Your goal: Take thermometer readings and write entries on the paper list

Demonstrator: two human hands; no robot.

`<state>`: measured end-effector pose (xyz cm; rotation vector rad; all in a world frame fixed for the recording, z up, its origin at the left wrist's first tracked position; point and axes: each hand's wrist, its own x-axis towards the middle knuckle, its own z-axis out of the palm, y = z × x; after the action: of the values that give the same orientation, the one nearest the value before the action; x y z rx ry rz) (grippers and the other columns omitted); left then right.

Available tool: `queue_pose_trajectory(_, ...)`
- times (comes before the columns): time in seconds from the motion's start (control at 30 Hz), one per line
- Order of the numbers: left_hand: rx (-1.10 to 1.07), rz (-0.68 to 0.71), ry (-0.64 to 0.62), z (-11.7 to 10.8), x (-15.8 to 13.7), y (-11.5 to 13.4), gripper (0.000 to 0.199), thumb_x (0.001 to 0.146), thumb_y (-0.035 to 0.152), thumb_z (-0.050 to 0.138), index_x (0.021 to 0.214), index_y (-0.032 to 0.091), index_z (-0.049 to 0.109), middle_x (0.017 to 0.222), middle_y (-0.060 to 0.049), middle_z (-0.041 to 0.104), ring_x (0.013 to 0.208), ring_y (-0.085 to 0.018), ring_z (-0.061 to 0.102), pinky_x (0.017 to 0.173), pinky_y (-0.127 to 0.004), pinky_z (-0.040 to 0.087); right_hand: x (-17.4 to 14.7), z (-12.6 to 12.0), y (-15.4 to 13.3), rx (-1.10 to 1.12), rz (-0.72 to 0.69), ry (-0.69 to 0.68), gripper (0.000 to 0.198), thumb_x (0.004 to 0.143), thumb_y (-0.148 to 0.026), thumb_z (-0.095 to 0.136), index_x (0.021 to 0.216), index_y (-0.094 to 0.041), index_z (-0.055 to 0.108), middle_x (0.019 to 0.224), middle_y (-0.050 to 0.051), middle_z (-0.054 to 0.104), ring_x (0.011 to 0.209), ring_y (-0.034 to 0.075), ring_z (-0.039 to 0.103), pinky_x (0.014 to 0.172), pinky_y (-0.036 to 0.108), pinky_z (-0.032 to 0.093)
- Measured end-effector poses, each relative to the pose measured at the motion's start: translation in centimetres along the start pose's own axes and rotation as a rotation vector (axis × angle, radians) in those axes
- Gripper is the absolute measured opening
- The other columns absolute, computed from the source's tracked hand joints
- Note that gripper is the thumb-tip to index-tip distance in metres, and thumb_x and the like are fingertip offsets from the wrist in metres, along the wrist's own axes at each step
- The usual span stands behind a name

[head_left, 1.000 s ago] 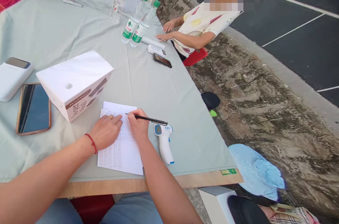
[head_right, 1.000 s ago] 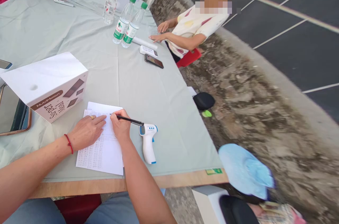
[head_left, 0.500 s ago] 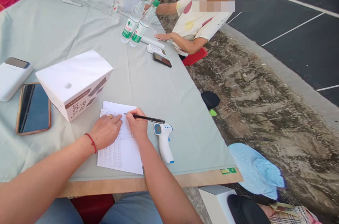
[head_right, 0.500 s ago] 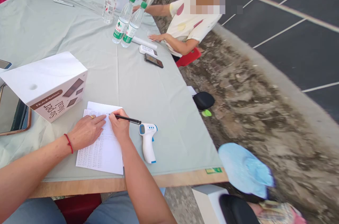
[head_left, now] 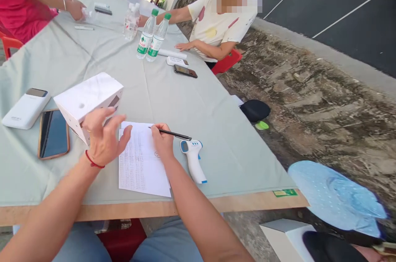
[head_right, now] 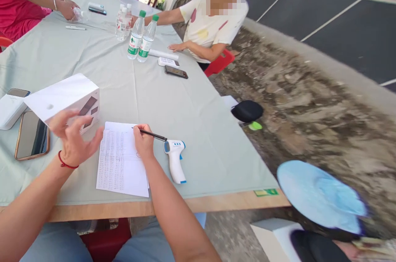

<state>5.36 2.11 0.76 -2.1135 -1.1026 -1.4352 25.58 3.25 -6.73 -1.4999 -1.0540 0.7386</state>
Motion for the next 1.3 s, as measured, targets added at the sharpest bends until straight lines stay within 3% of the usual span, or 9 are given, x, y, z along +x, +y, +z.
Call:
queue_pose_trajectory(0.1, 0.136, -0.173, 0.209, -2.5, 1.4, -2.3, 0.094, 0.068, 0.039, 0.082, 0.144, 0.032, 0.027, 0.152, -0.012, 0.022, 0.140, -0.038, 0.024, 0.113, -0.062, 0.023, 0.2, 0.3, -0.1, 0.029, 0.009, 0.005, 0.022, 0.077, -0.043, 0.053, 0.076, -0.021, 0.053, 0.062, -0.005, 0.051, 0.057, 0.012, 0.044, 0.055, 0.025, 0.037)
queue_pose_trajectory(0.23, 0.079, -0.362, 0.162, -4.2, 1.3, -4.4, 0.117, 0.059, 0.044, 0.087, 0.150, 0.026, 0.016, 0.157, -0.013, 0.012, 0.147, -0.039, 0.006, 0.120, -0.063, 0.006, 0.4, 0.5, -0.3, 0.019, -0.018, -0.018, 0.024, 0.079, -0.046, 0.051, 0.076, -0.021, 0.054, 0.062, -0.004, 0.052, 0.058, 0.013, 0.045, 0.055, 0.026, 0.037)
queue_pose_trajectory(0.4, -0.317, -0.725, 0.020, -3.5, 0.5, -5.6, 0.104, 0.061, 0.040, 0.084, 0.145, 0.022, 0.024, 0.147, -0.015, 0.037, 0.136, -0.032, 0.040, 0.115, -0.049, 0.033, 0.8, 1.0, 0.0, 0.042, -0.057, -0.001, 0.024, 0.078, -0.044, 0.053, 0.082, -0.021, 0.057, 0.072, 0.000, 0.061, 0.067, 0.016, 0.053, 0.063, 0.028, 0.043)
queue_pose_trajectory(0.6, -0.350, -0.929, -0.350, -2.4, -0.4, -7.1, 0.080, 0.050, 0.035, 0.089, 0.118, 0.020, 0.049, 0.118, -0.012, 0.058, 0.113, -0.035, 0.057, 0.099, -0.054, 0.044, 0.4, -0.1, -0.9, -0.104, -0.244, -0.107, 0.028, 0.087, -0.038, 0.044, 0.101, -0.022, 0.062, 0.093, 0.002, 0.066, 0.082, 0.018, 0.059, 0.076, 0.030, 0.046)
queue_pose_trajectory(0.83, -0.576, -1.063, 0.057, -1.8, -0.5, -6.9, 0.066, 0.057, 0.045, 0.085, 0.108, 0.019, 0.054, 0.114, -0.009, 0.063, 0.110, -0.030, 0.060, 0.097, -0.046, 0.048, -2.6, -2.7, -1.3, -0.714, -0.446, -0.290, 0.041, 0.085, -0.007, 0.041, 0.116, -0.026, 0.061, 0.107, 0.007, 0.062, 0.097, 0.021, 0.057, 0.081, 0.031, 0.043)
queue_pose_trajectory(0.9, -0.844, -1.085, 0.047, -1.9, -0.2, -6.5, 0.061, 0.061, 0.049, 0.081, 0.108, 0.018, 0.057, 0.116, -0.010, 0.065, 0.111, -0.030, 0.061, 0.096, -0.043, 0.050, -3.3, -3.0, -1.2, -0.827, -0.456, -0.309, 0.049, 0.084, -0.003, 0.039, 0.121, -0.026, 0.060, 0.105, 0.008, 0.060, 0.095, 0.022, 0.056, 0.080, 0.032, 0.043)
queue_pose_trajectory(1.0, -1.109, -1.086, -0.180, -1.7, -0.3, -5.7, 0.064, 0.061, 0.049, 0.082, 0.112, 0.015, 0.060, 0.116, -0.013, 0.067, 0.108, -0.032, 0.064, 0.090, -0.043, 0.053, -4.0, -4.0, -1.4, -0.893, -0.464, -0.253, 0.058, 0.080, 0.000, 0.038, 0.129, -0.025, 0.056, 0.109, 0.010, 0.058, 0.098, 0.024, 0.055, 0.083, 0.034, 0.043)
queue_pose_trajectory(1.17, -1.059, -1.092, -0.419, -0.8, -1.3, -4.3, 0.073, 0.053, 0.044, 0.087, 0.111, 0.011, 0.059, 0.107, -0.015, 0.070, 0.101, -0.033, 0.066, 0.083, -0.044, 0.054, -3.8, -7.9, -1.5, -1.039, -0.042, 0.134, 0.048, 0.084, -0.031, 0.058, 0.129, -0.014, 0.053, 0.124, 0.021, 0.051, 0.116, 0.036, 0.049, 0.089, 0.047, 0.042)
queue_pose_trajectory(1.3, -1.093, -1.044, -0.518, -1.0, -1.0, -3.7, 0.067, 0.057, 0.043, 0.085, 0.110, 0.012, 0.059, 0.110, -0.015, 0.069, 0.102, -0.033, 0.066, 0.084, -0.045, 0.052, -3.1, -10.1, -0.9, -0.954, 0.258, 0.064, 0.038, 0.082, -0.040, 0.057, 0.108, -0.012, 0.060, 0.108, 0.021, 0.059, 0.097, 0.033, 0.059, 0.080, 0.046, 0.044)
